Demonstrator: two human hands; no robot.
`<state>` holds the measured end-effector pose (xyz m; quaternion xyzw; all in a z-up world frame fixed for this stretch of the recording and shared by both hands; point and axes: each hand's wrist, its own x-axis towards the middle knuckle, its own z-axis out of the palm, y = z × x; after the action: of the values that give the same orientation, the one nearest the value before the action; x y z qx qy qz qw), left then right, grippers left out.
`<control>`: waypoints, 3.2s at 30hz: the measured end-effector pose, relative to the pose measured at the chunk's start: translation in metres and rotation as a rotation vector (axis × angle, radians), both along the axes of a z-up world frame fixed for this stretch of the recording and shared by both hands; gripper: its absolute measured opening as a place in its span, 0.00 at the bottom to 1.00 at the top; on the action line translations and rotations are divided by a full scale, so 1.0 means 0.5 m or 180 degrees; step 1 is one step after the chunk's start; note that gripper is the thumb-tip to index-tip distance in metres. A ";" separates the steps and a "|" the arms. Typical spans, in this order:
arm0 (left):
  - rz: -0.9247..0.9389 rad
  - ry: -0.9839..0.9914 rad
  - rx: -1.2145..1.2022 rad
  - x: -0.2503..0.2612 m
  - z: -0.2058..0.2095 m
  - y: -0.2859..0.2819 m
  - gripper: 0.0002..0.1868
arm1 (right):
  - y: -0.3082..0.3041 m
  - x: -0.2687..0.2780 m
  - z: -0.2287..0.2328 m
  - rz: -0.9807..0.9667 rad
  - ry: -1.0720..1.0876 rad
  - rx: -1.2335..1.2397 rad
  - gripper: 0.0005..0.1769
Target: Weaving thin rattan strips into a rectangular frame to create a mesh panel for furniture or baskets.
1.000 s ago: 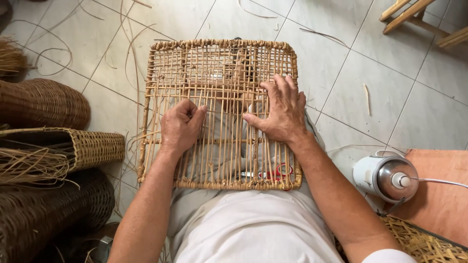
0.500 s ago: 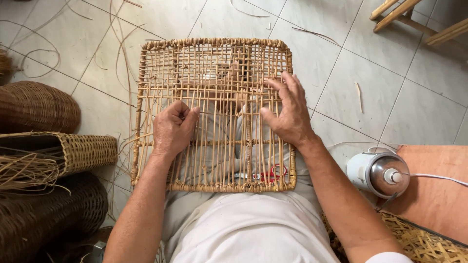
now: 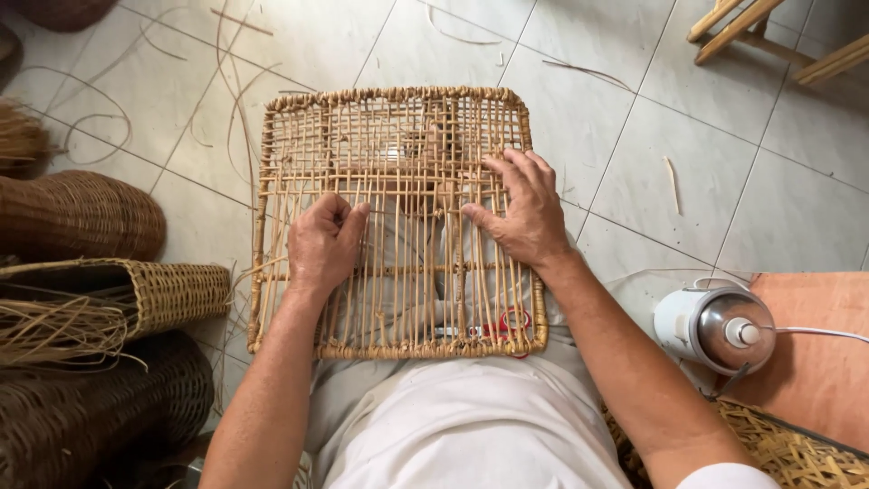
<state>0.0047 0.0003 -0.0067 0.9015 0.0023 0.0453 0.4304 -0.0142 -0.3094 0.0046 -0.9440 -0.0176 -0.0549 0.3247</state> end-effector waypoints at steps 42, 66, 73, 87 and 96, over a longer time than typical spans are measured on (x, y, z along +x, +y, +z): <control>0.0826 0.1364 -0.3178 -0.104 -0.060 0.310 0.22 | -0.181 -0.085 0.190 0.0288 0.1932 0.2245 0.17; 0.0248 0.1251 0.0913 -0.009 0.053 0.306 0.31 | 0.070 0.079 0.080 0.0327 0.0443 0.0585 0.41; -0.0946 -0.1224 0.0888 -0.154 0.128 0.075 0.18 | 0.099 0.010 0.121 0.0469 0.0295 -0.0312 0.37; -0.0574 -0.1610 0.1604 -0.275 0.075 0.010 0.10 | 0.147 -0.163 0.074 0.1774 -0.1096 -0.0401 0.04; -0.0538 -0.1550 0.1516 -0.278 0.085 0.006 0.09 | 0.159 -0.158 0.075 0.1752 -0.0810 -0.0360 0.08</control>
<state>-0.1342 0.0030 0.0360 0.9363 -0.1857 0.2224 0.1982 -0.0930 -0.2300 0.0421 -0.9059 -0.3163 -0.0815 0.2695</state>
